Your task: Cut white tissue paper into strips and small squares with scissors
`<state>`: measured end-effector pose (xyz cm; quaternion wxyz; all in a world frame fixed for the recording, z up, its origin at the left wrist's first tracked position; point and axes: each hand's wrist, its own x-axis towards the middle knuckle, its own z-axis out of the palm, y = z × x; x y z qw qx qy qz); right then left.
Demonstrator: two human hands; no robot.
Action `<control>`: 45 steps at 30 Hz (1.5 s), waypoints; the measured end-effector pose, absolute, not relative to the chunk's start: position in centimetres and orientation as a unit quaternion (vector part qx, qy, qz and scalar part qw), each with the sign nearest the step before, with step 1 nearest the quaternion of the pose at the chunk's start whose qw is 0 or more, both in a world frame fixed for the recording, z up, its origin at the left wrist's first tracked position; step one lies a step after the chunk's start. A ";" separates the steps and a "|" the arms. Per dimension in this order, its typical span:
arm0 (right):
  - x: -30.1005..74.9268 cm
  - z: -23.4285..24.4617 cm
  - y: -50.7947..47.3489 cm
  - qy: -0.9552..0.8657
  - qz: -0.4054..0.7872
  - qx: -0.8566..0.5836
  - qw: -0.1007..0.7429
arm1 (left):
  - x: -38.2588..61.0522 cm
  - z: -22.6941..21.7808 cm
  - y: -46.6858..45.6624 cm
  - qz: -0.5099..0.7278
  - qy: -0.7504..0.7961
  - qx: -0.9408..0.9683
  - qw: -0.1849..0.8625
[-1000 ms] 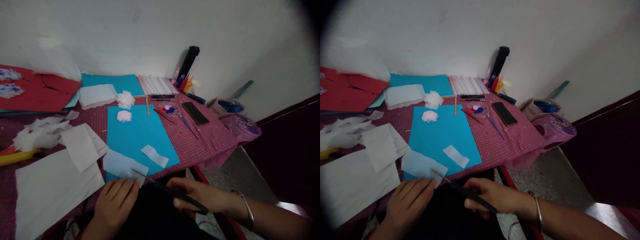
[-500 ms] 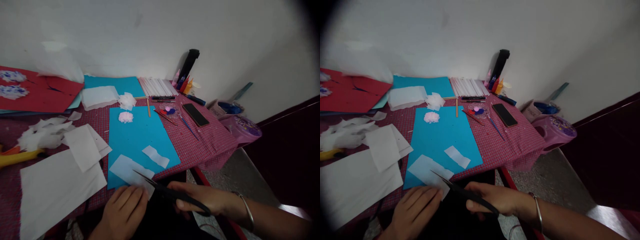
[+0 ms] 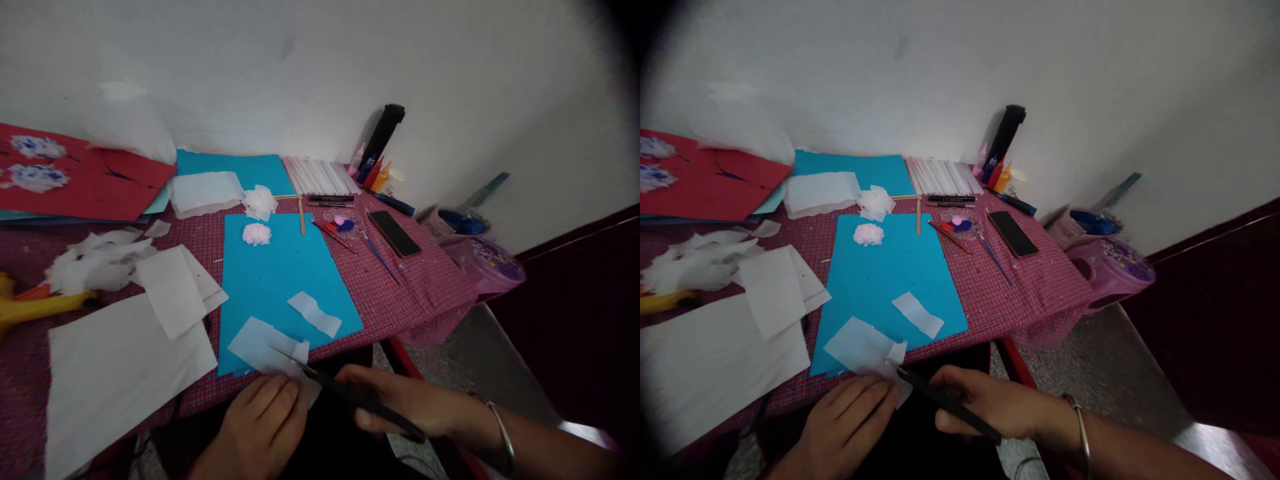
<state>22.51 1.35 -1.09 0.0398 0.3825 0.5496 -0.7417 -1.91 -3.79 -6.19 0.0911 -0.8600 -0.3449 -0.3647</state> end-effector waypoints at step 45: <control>21.4 -1.5 1.4 0.566 -0.743 0.356 0.017 | -1.3 -5.5 -4.7 -0.369 -0.314 -0.872 0.068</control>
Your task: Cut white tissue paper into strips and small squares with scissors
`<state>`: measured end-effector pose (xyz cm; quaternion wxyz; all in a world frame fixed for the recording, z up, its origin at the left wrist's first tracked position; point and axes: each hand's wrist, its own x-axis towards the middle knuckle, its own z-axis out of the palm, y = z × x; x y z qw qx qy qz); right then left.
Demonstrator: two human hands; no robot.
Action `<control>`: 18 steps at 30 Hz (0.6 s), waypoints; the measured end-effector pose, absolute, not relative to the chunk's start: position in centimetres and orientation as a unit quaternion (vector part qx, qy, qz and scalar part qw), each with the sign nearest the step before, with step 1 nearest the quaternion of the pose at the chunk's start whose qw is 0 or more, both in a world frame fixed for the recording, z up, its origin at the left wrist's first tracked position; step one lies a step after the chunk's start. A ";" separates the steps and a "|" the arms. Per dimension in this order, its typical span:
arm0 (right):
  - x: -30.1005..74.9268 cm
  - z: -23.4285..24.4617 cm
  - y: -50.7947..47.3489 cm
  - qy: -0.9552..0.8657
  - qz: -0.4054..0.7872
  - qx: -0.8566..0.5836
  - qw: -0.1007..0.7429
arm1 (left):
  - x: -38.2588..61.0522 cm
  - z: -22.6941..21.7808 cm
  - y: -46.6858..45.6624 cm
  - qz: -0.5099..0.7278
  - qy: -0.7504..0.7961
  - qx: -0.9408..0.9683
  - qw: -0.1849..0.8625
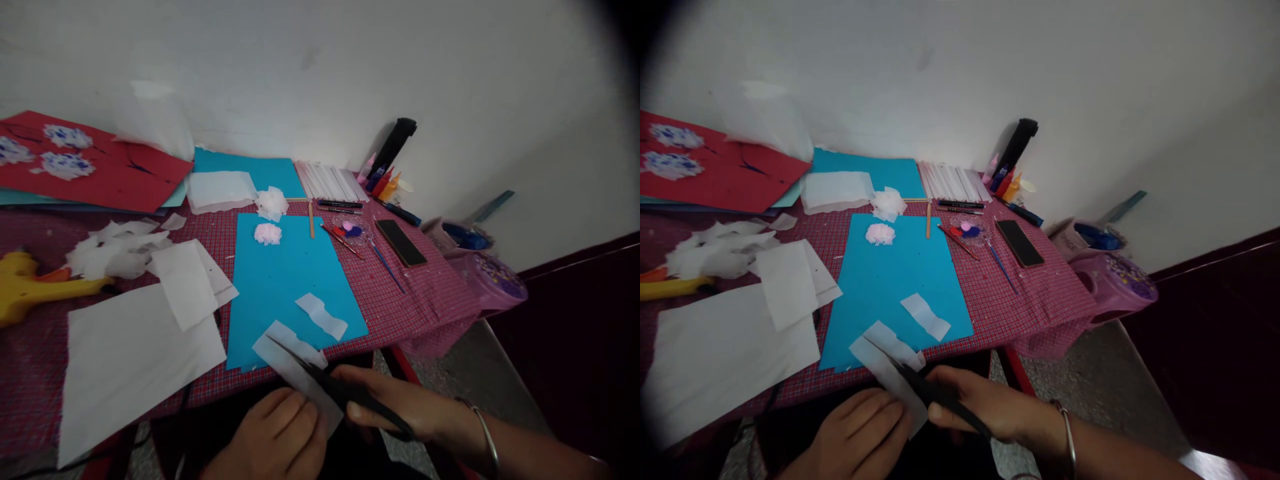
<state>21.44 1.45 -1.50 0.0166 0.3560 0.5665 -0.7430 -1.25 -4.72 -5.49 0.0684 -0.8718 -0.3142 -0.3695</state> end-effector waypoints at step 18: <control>21.0 -1.5 0.7 0.546 -0.740 0.392 -0.011 | -0.4 -5.6 -5.1 -0.380 -0.313 -0.869 0.039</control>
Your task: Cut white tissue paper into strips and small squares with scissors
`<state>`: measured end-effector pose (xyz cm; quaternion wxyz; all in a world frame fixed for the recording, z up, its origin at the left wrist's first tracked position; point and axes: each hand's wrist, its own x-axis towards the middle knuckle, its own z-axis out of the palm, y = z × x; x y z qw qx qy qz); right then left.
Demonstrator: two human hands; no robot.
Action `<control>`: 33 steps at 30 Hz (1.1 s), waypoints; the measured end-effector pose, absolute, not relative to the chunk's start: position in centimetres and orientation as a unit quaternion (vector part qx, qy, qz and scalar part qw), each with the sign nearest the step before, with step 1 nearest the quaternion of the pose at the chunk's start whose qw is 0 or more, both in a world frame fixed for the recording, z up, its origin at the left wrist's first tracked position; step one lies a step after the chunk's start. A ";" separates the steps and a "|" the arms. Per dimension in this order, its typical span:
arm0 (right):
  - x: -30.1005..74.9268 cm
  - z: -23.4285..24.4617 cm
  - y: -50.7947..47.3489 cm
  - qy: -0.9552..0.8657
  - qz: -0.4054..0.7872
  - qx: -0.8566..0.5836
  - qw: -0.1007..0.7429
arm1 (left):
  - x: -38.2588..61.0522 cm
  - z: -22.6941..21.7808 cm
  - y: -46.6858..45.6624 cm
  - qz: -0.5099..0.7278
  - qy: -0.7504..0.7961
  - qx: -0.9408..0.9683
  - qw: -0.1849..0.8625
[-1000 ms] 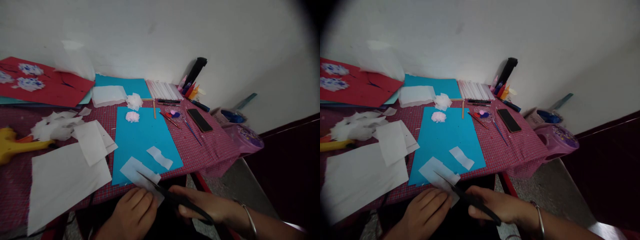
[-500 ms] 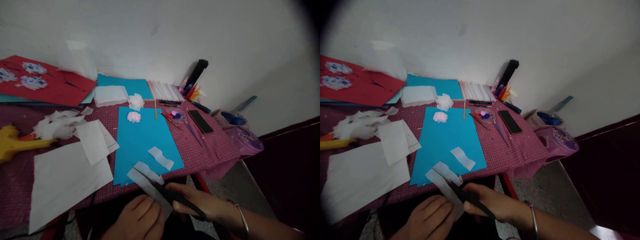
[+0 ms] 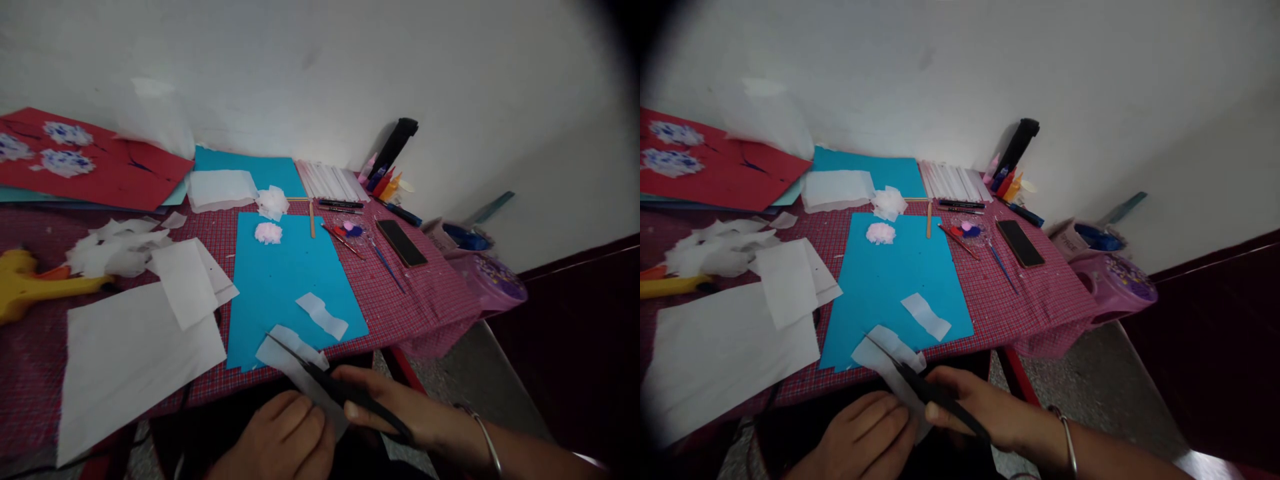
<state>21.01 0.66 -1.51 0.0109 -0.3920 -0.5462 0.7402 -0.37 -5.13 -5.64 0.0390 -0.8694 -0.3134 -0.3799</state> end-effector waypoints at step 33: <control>21.1 -1.6 1.4 -0.514 0.753 -0.412 -0.014 | -0.4 -5.8 -5.1 -0.371 -0.305 -0.876 0.042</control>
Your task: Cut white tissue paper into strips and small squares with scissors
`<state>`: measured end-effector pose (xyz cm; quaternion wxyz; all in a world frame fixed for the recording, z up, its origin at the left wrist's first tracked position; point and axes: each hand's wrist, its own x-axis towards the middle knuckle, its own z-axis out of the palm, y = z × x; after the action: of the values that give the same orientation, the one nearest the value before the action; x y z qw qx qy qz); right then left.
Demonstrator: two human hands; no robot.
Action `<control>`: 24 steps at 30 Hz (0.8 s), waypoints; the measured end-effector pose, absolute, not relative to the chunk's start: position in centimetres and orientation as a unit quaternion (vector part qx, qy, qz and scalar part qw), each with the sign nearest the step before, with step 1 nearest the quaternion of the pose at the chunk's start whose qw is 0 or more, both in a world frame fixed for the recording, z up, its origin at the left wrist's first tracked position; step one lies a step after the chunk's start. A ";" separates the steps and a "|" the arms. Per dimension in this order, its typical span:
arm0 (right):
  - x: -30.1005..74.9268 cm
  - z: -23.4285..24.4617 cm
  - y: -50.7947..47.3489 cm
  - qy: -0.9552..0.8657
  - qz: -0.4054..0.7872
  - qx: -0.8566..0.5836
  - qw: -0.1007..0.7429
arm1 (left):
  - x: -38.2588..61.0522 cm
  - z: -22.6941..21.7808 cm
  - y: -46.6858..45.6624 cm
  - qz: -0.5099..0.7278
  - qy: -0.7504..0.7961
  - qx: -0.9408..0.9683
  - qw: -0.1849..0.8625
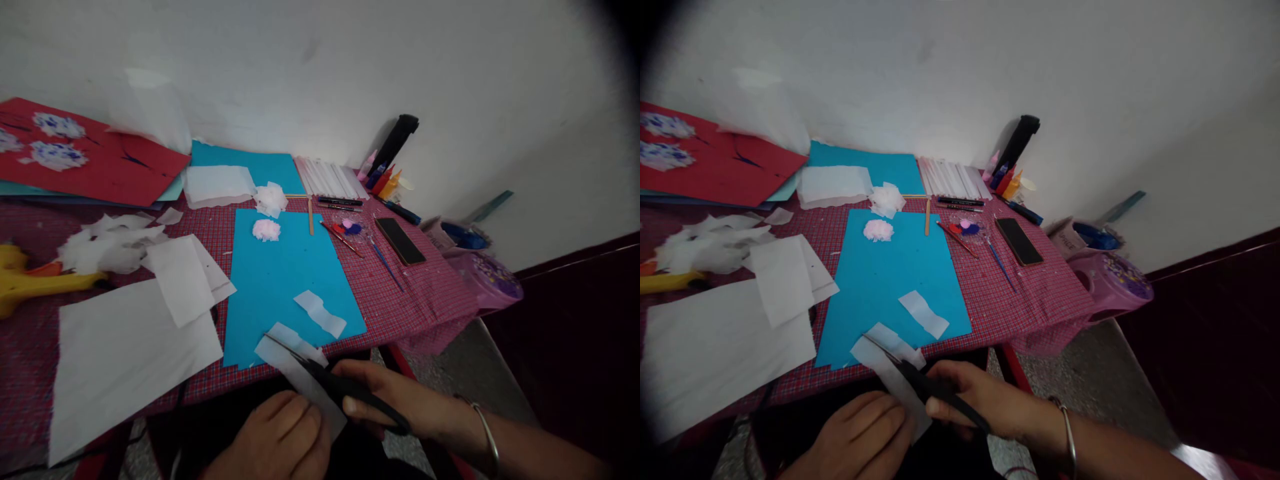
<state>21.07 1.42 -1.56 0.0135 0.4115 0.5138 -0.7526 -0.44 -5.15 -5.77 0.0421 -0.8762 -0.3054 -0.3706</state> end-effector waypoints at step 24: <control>18.2 -2.2 8.1 0.430 -0.865 0.217 -0.138 | -9.9 2.0 5.2 -0.548 -0.619 -0.334 -0.453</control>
<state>18.23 8.14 -2.24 -0.1376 0.2168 0.4302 -0.8655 -9.89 5.17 2.04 -0.4534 -0.3340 -0.6188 -0.5477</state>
